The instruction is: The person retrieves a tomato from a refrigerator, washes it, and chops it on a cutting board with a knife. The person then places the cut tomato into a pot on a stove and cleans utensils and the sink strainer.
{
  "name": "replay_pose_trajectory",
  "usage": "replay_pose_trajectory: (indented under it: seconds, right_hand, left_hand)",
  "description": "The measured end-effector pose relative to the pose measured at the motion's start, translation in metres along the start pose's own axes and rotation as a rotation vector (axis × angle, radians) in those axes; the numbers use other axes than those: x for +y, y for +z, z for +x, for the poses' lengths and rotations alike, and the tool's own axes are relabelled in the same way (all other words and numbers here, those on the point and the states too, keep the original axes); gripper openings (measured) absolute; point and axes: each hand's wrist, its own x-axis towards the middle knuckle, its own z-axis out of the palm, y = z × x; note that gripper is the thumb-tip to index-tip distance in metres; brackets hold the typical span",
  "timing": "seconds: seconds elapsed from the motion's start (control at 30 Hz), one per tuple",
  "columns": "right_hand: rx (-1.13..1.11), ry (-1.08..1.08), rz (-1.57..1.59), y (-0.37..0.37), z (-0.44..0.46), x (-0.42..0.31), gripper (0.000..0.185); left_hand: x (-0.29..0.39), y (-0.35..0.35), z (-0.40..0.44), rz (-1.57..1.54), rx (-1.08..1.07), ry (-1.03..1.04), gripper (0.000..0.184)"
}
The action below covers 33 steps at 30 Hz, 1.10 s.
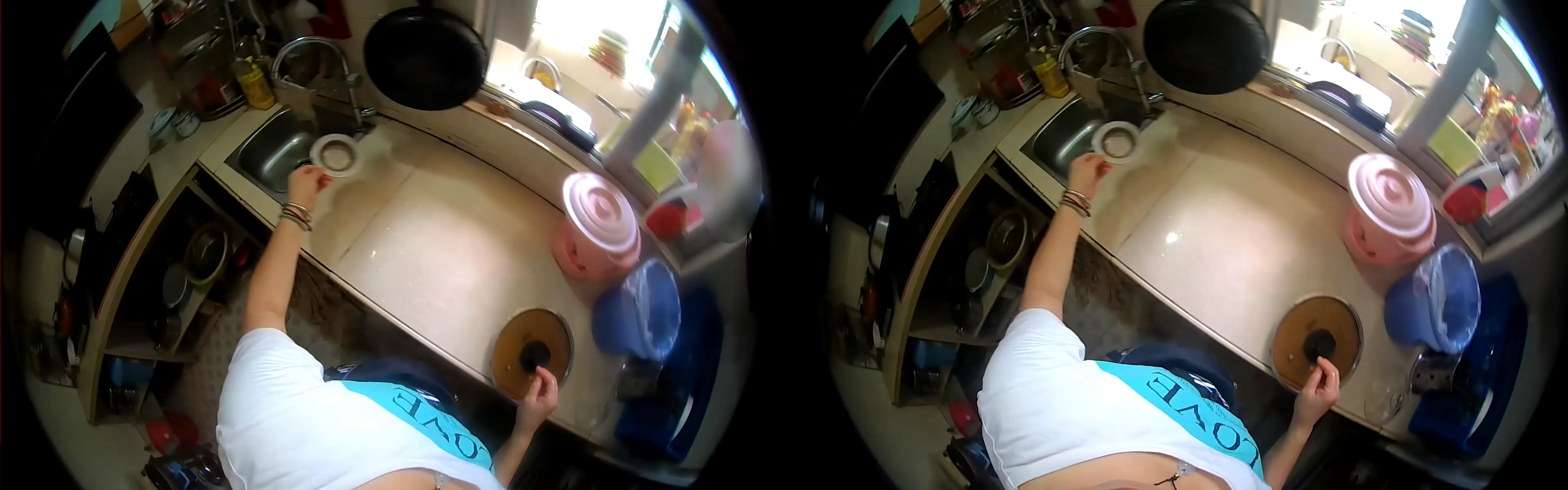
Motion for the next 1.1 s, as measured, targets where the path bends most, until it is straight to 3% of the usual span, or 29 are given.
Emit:
replay_pose_trajectory:
  seconds: [0.13,0.2,0.27,0.33,0.43,0.53,0.57,0.6,0.63,0.67,0.7,0.83,0.87,0.93,1.0,1.07,1.1]
  right_hand:
    - [0.063,-0.010,-0.119,0.028,0.007,-0.004,0.014]
    - [0.171,0.014,-0.260,0.046,0.010,-0.010,0.013]
    - [0.218,0.079,-0.372,0.067,0.009,-0.020,0.012]
    - [0.197,0.136,-0.463,0.094,0.006,-0.045,0.013]
    - [0.074,-0.029,-0.591,0.132,0.008,-0.079,0.012]
    - [0.048,-0.014,-0.609,0.158,0.010,-0.099,0.012]
    - [0.032,0.008,-0.598,0.162,0.011,-0.104,0.012]
    - [0.053,0.007,-0.618,0.167,0.010,-0.106,0.012]
    - [0.066,0.039,-0.565,0.172,0.011,-0.112,0.013]
    - [0.088,0.087,-0.565,0.173,0.010,-0.114,0.014]
    - [0.112,0.065,-0.631,0.165,0.007,-0.118,0.013]
    - [0.322,0.073,-0.721,0.135,-0.002,-0.100,0.010]
    - [0.369,0.066,-0.770,0.123,-0.006,-0.086,0.014]
    - [0.372,0.347,-0.722,0.111,0.004,-0.076,0.026]
    - [0.399,0.295,-0.908,0.096,0.004,-0.054,0.042]
    - [0.336,0.465,-0.810,0.083,0.016,-0.047,0.054]
    - [0.278,0.434,-0.862,0.076,0.021,-0.035,0.061]
  left_hand:
    - [-0.008,-0.094,0.091,0.205,0.216,-0.148,0.008]
    - [-0.032,-0.127,0.148,0.404,0.178,-0.287,0.010]
    - [-0.071,-0.145,0.203,0.335,0.192,-0.437,0.007]
    - [-0.087,-0.149,0.227,0.467,0.102,-0.581,0.004]
    - [-0.134,-0.161,0.270,0.574,-0.065,-0.613,0.014]
    - [-0.161,-0.171,0.307,1.428,-0.344,-0.382,0.030]
    - [-0.145,-0.170,0.301,1.698,-0.449,-0.033,0.040]
    - [-0.228,-0.213,0.367,1.723,-0.568,0.146,0.033]
    - [-0.132,-0.188,0.315,1.715,-0.370,0.283,0.030]
    - [-0.094,-0.205,0.330,1.640,-0.346,0.300,0.028]
    - [-0.113,-0.183,0.357,1.543,-0.443,0.349,0.027]
    - [-0.112,-0.181,0.397,1.399,-0.466,0.172,0.035]
    - [-0.112,-0.182,0.399,1.383,-0.466,0.141,0.038]
    - [-0.112,-0.184,0.412,1.352,-0.452,0.094,0.047]
    - [-0.110,-0.186,0.416,1.306,-0.441,0.068,0.057]
    - [-0.114,-0.187,0.418,1.239,-0.446,0.064,0.067]
    - [-0.124,-0.196,0.428,1.116,-0.468,0.148,0.067]
